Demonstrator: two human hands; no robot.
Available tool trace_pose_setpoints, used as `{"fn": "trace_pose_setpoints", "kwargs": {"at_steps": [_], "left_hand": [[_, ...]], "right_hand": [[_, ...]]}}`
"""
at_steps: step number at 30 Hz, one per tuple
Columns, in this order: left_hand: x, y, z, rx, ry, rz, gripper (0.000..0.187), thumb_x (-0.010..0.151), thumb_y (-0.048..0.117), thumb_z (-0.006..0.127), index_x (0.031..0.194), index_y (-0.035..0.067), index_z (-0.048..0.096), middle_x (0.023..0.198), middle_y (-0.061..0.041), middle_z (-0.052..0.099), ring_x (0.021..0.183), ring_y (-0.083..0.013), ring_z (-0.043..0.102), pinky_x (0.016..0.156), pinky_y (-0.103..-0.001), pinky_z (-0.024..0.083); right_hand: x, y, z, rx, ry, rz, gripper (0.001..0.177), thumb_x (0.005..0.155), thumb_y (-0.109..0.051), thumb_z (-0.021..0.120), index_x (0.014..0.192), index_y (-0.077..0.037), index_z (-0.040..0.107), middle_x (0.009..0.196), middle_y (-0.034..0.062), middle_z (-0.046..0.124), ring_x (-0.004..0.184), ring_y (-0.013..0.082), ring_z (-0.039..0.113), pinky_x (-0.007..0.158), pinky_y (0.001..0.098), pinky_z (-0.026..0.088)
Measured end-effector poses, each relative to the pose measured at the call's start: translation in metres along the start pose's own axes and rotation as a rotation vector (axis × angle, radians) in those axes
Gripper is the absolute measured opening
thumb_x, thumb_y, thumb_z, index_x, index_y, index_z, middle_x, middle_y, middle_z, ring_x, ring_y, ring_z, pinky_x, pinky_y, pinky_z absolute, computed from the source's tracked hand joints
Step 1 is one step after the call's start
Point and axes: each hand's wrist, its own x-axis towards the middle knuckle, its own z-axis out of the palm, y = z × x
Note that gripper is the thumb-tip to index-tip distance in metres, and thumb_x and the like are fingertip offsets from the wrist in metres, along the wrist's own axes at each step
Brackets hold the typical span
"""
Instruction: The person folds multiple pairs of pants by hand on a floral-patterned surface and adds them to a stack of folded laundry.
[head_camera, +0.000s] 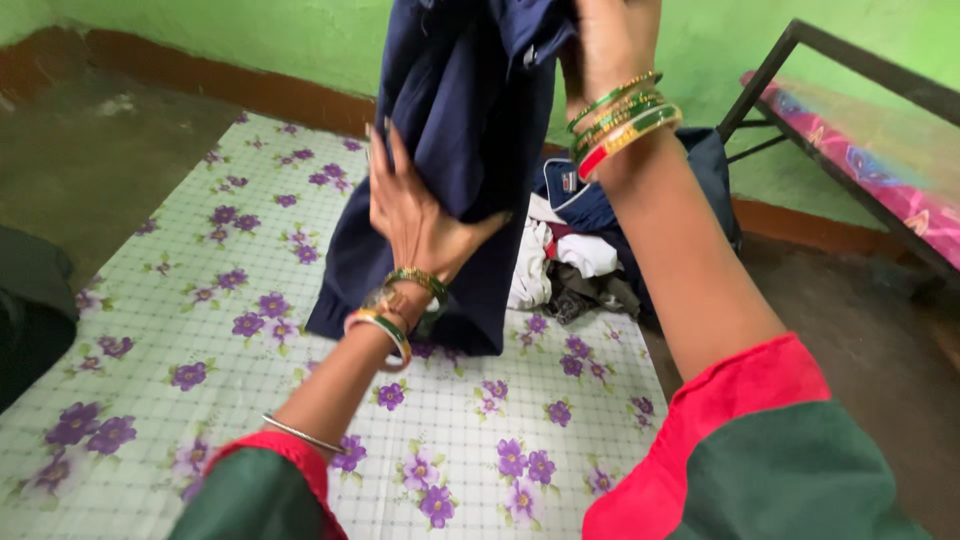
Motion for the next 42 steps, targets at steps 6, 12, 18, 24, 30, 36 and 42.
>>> {"fn": "trace_pose_setpoints", "kwargs": {"at_steps": [6,12,18,24,30,36,42], "left_hand": [[-0.036,-0.003,0.028,-0.046,-0.161,-0.323,0.150,0.045,0.044,0.100,0.157,0.010,0.006,0.160,-0.025,0.030,0.145,-0.0435,0.036,0.102,-0.067,0.034],[-0.027,-0.076,0.058,-0.068,-0.003,-0.501,0.069,0.074,0.020,0.080,0.136,0.013,0.049,0.110,-0.021,0.074,0.103,-0.0449,0.070,0.091,-0.050,0.053],[0.036,-0.139,0.041,-0.173,0.279,-0.582,0.043,0.085,0.006,0.068,0.126,0.012,0.056,0.104,-0.024,0.074,0.099,-0.0437,0.071,0.086,-0.048,0.052],[0.064,-0.115,0.022,-0.264,0.157,-0.254,0.044,0.081,-0.006,0.058,0.120,0.012,0.064,0.108,-0.019,0.075,0.104,-0.0406,0.072,0.091,-0.044,0.054],[0.034,-0.089,0.045,-0.269,-0.108,-0.117,0.053,0.073,-0.013,0.049,0.112,0.012,0.074,0.105,-0.023,0.073,0.107,-0.0421,0.069,0.095,-0.043,0.053],[0.040,-0.077,0.034,-0.315,-0.064,-0.084,0.052,0.073,-0.012,0.050,0.116,0.010,0.070,0.110,-0.020,0.074,0.109,-0.0386,0.069,0.097,-0.040,0.052],[0.033,-0.028,0.051,-0.556,-0.130,-0.130,0.065,0.068,-0.015,0.039,0.123,0.010,0.065,0.120,-0.017,0.071,0.120,-0.0333,0.065,0.110,-0.038,0.045]], "right_hand": [[-0.021,-0.048,0.039,0.462,-0.121,0.013,0.013,0.109,-0.015,0.063,0.111,-0.001,0.063,0.099,0.0049,0.064,0.089,0.0173,0.064,0.074,0.0325,0.054],[-0.008,-0.015,-0.014,0.672,0.015,0.092,0.013,0.111,-0.016,0.061,0.116,-0.005,0.058,0.101,0.0051,0.059,0.091,0.0166,0.061,0.077,0.0313,0.053],[-0.028,0.075,-0.111,0.000,0.410,0.316,0.058,0.090,-0.022,0.071,0.138,-0.009,0.041,0.124,0.0206,0.048,0.108,0.0320,0.056,0.093,0.0421,0.051],[-0.098,0.125,-0.104,-1.155,0.021,0.424,0.115,0.074,-0.023,0.087,0.162,-0.012,0.014,0.154,0.0415,0.014,0.141,0.0569,0.023,0.112,0.0556,0.034],[-0.112,0.093,-0.028,-0.607,-0.548,0.919,0.106,0.068,-0.042,0.083,0.157,-0.021,0.030,0.159,0.0229,0.039,0.143,0.0355,0.048,0.093,0.0465,0.057],[-0.147,0.083,-0.005,-0.774,-0.830,0.974,0.134,0.058,-0.057,0.084,0.161,-0.021,0.005,0.166,0.0213,0.018,0.143,0.0348,0.043,0.092,0.0454,0.062],[-0.194,0.185,-0.008,-1.054,-0.546,0.305,0.149,0.067,-0.056,0.097,0.156,-0.002,-0.010,0.161,0.0323,-0.001,0.151,0.0505,0.002,0.122,0.0597,0.013]]}}
